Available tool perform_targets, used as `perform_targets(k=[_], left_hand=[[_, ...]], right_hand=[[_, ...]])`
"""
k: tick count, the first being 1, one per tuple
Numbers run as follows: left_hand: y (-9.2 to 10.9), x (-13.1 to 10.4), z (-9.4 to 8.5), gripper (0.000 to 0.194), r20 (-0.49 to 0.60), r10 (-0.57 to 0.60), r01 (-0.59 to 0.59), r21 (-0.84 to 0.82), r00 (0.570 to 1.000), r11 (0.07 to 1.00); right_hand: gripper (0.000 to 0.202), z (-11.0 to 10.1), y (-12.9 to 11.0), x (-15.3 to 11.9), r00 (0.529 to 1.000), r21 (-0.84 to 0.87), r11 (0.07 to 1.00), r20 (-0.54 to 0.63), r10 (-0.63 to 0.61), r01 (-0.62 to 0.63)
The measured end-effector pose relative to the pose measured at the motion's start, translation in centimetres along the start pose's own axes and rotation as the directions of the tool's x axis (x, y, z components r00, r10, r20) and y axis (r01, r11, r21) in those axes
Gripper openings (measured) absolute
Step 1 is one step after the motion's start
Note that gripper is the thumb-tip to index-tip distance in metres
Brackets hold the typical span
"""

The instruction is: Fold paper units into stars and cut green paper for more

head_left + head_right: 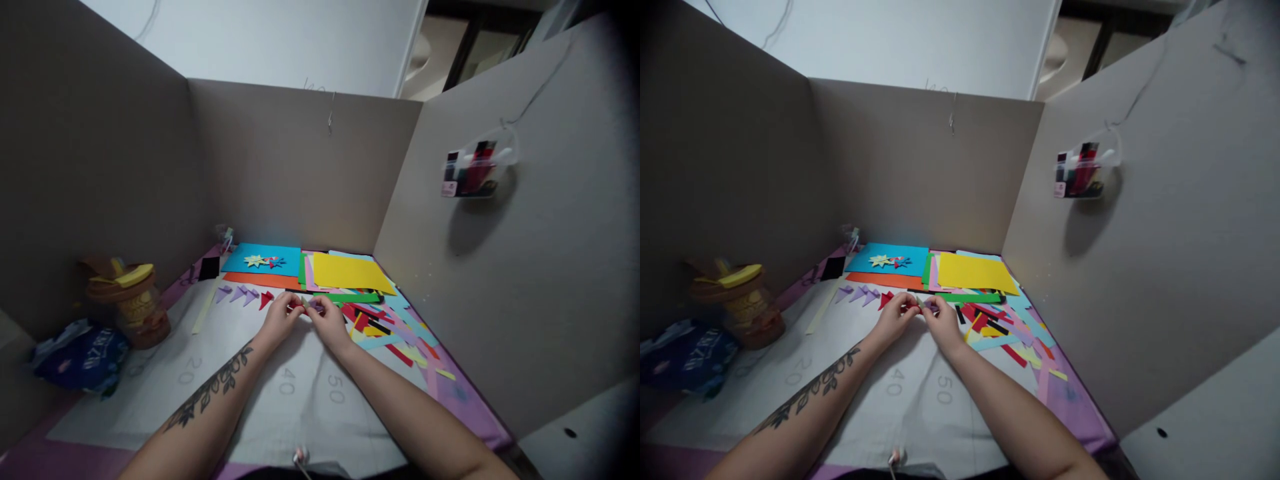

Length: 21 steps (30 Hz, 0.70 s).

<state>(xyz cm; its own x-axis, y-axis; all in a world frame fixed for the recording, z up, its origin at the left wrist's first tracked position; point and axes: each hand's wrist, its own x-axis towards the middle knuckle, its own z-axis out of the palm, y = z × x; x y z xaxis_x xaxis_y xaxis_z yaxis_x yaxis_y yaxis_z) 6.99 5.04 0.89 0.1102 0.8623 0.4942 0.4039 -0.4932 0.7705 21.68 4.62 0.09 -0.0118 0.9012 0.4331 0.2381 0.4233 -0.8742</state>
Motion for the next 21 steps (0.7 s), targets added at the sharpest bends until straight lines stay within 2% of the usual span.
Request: perform_targets(k=[5, 9, 15, 21], left_hand=[[-0.38, -0.09, 0.20, 0.006, -0.012, 0.003, -0.004, -0.067, 1.000, 0.998], [-0.52, -0.17, -0.01, 0.007, -0.059, 0.057, -0.058, -0.015, 0.997, 0.998], [0.04, -0.31, -0.37, 0.006, -0.038, 0.138, -0.136, 0.042, 0.990, 0.990], [-0.18, -0.28, -0.22, 0.007, -0.087, 0.108, -0.103, 0.054, 0.990, 0.993]], right_hand=[[0.011, -0.04, -0.10, -0.06, 1.000, -0.022, 1.000, -0.009, -0.019, 0.019], [0.010, -0.02, 0.00, -0.01, 1.000, -0.012, 1.000, -0.008, -0.025, 0.024], [0.011, -0.10, 0.01, -0.02, 0.998, -0.029, 0.999, -0.040, -0.040, 0.039], [0.011, -0.13, 0.10, -0.02, 0.998, -0.016, 0.999, -0.041, -0.039, 0.039]])
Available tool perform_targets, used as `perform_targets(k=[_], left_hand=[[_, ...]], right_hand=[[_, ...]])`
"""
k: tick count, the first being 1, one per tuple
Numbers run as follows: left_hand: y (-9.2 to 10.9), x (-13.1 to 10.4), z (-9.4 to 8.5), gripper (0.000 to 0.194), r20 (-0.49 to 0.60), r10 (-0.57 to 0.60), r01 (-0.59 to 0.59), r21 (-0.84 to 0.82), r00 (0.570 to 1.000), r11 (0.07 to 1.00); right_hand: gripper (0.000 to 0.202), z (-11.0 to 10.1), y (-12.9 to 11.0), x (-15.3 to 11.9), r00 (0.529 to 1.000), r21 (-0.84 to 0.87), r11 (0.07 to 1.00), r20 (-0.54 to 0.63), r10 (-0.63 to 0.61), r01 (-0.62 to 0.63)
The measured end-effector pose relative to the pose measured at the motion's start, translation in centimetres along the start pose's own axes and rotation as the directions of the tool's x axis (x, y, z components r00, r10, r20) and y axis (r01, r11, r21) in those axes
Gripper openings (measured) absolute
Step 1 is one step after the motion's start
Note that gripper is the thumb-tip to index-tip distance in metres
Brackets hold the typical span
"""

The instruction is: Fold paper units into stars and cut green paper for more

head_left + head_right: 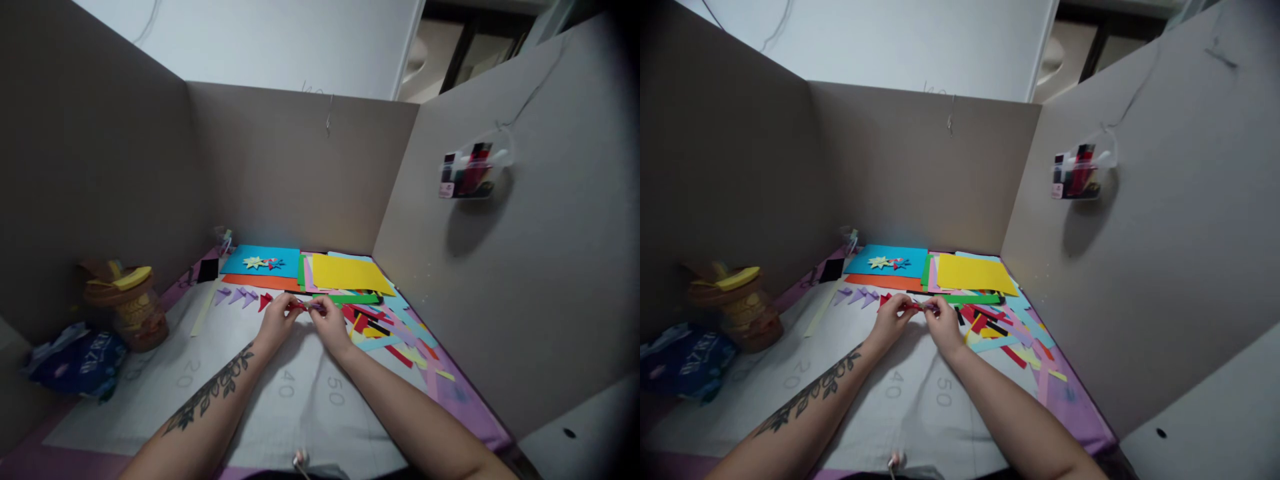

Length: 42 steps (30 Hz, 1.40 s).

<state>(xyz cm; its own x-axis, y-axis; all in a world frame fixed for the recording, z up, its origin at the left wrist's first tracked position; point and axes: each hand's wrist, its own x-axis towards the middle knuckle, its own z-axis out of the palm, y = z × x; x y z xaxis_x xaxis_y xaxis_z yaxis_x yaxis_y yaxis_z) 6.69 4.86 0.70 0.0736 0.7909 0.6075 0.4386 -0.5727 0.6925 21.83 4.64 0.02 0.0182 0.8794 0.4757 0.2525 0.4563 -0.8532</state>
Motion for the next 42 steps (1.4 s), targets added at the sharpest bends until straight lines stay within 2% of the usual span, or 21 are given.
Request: perform_targets(k=[9, 20, 28, 32, 36, 42], left_hand=[[0.14, 0.00, -0.20, 0.007, 0.063, 0.026, -0.025, -0.025, 0.998, 0.999], [0.03, 0.40, -0.27, 0.008, 0.085, -0.064, 0.062, 0.019, 0.994, 0.998], [-0.09, 0.24, 0.00, 0.019, 0.122, -0.105, 0.082, 0.184, 0.987, 0.980], [-0.11, 0.39, -0.08, 0.015, 0.086, -0.192, 0.187, 0.062, 0.978, 0.980], [-0.36, 0.60, -0.28, 0.013, 0.065, -0.339, 0.343, -0.082, 0.939, 0.936], [-0.27, 0.66, -0.11, 0.013, 0.083, -0.377, 0.385, -0.120, 0.923, 0.915]], right_hand=[[0.012, -0.12, -0.12, 0.03, 1.000, 0.007, 1.000, 0.005, 0.004, -0.005], [0.014, 0.09, 0.40, 0.07, 1.000, 0.029, 0.999, 0.012, 0.017, -0.017], [0.014, 0.04, 0.16, 0.13, 0.993, -0.091, 0.992, 0.074, 0.096, -0.089], [0.014, 0.09, 0.42, 0.31, 0.987, -0.088, 0.988, 0.084, 0.133, -0.126], [0.015, 0.15, 0.75, 0.56, 0.984, -0.059, 0.985, 0.063, 0.168, -0.165], [0.016, 0.13, 0.64, 0.53, 0.979, -0.021, 0.983, 0.091, 0.181, -0.180]])
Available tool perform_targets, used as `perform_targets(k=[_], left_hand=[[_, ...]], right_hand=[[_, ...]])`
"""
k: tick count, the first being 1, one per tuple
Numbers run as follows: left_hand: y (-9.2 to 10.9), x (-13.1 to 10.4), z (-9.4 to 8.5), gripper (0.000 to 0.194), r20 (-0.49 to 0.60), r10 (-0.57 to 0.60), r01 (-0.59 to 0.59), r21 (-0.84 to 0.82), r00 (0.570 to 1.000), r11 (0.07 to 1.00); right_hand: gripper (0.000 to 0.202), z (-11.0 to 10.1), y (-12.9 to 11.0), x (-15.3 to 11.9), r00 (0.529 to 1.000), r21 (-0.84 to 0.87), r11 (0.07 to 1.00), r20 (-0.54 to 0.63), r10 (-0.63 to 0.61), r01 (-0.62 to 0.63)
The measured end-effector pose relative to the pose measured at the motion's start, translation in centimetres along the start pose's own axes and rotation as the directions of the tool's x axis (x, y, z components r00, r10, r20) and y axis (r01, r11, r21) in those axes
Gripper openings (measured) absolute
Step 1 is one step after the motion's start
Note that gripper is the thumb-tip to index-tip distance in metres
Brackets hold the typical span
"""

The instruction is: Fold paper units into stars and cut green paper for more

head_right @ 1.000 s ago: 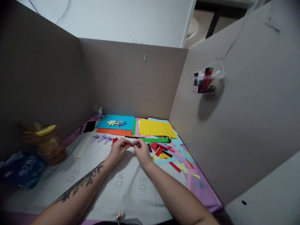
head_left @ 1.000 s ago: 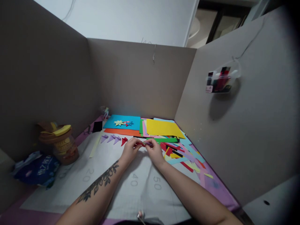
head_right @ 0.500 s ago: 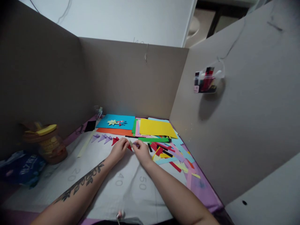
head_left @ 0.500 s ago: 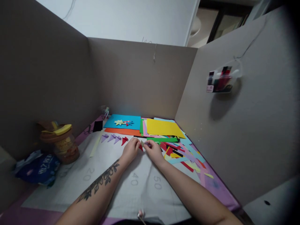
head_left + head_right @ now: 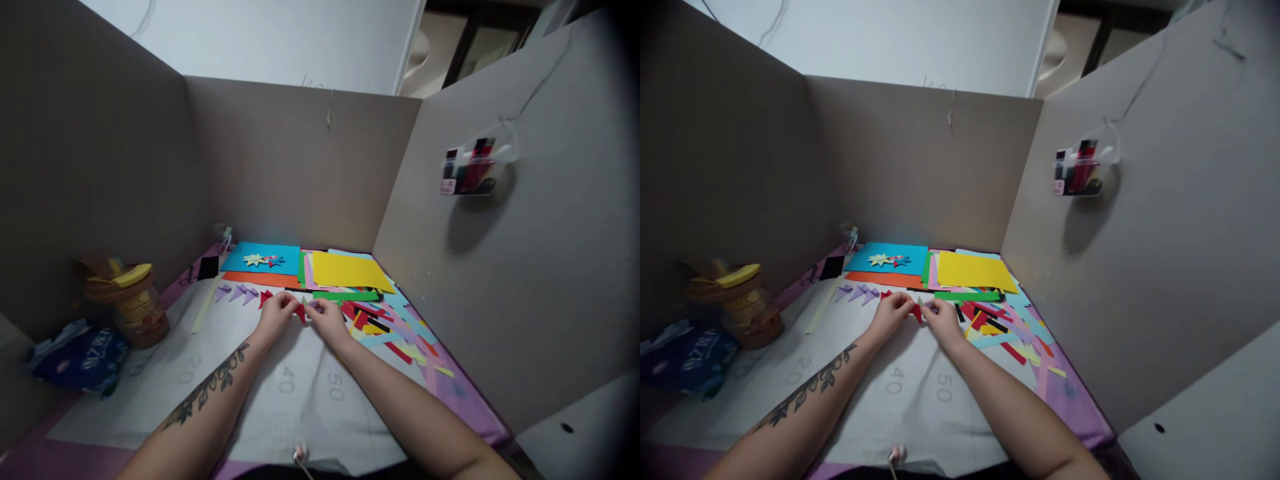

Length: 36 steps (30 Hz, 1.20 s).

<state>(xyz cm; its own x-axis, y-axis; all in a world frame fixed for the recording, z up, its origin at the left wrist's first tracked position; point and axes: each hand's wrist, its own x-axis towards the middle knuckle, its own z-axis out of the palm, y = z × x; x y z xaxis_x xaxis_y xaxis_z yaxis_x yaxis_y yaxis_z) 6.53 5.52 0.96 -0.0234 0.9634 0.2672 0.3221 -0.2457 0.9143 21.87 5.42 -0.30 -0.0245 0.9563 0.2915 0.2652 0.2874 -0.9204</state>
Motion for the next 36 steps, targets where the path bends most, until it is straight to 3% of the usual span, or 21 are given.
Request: perform_targets(k=[11, 16, 22, 29, 31, 33, 35, 36], left_hand=[[0.5, -0.3, 0.1, 0.016, 0.062, -0.038, 0.044, -0.104, 0.997, 0.994], [0.5, -0.1, -0.3, 0.021, -0.032, -0.013, 0.009, -0.117, 0.999, 0.993], [0.3, -0.5, 0.6, 0.027, 0.146, -0.039, 0.069, -0.206, 0.988, 0.976], [0.6, -0.7, 0.5, 0.026, 0.130, -0.087, 0.120, -0.273, 0.988, 0.955], [0.7, -0.6, 0.4, 0.027, 0.116, -0.104, 0.134, -0.299, 0.988, 0.945], [0.8, -0.5, 0.3, 0.028, 0.097, -0.128, 0.153, -0.328, 0.987, 0.932], [0.9, -0.4, 0.2, 0.030, 0.085, -0.157, 0.177, -0.353, 0.984, 0.919], [1.0, -0.4, 0.1, 0.031, 0.078, -0.169, 0.186, -0.361, 0.983, 0.914]], right_hand=[[0.013, -0.1, 0.0, 0.0, 1.000, 0.039, 0.999, 0.001, 0.024, -0.024], [0.011, -0.3, -0.5, -0.1, 0.992, 0.137, 0.983, 0.024, 0.121, -0.123], [0.014, -0.2, -0.3, 0.1, 0.987, 0.260, 0.953, 0.081, 0.137, -0.154], [0.026, -0.3, -0.4, 0.0, 0.965, 0.334, 0.910, 0.177, 0.196, -0.246], [0.030, -0.5, -0.4, 0.2, 0.976, 0.339, 0.917, 0.119, 0.180, -0.211], [0.032, -0.8, -1.2, 0.2, 0.994, 0.308, 0.947, -0.030, 0.108, -0.093], [0.029, -1.1, -3.2, -0.3, 0.983, 0.224, 0.971, -0.176, -0.042, 0.082], [0.027, -1.2, -4.6, -0.9, 0.973, 0.173, 0.972, -0.195, -0.124, 0.159]])
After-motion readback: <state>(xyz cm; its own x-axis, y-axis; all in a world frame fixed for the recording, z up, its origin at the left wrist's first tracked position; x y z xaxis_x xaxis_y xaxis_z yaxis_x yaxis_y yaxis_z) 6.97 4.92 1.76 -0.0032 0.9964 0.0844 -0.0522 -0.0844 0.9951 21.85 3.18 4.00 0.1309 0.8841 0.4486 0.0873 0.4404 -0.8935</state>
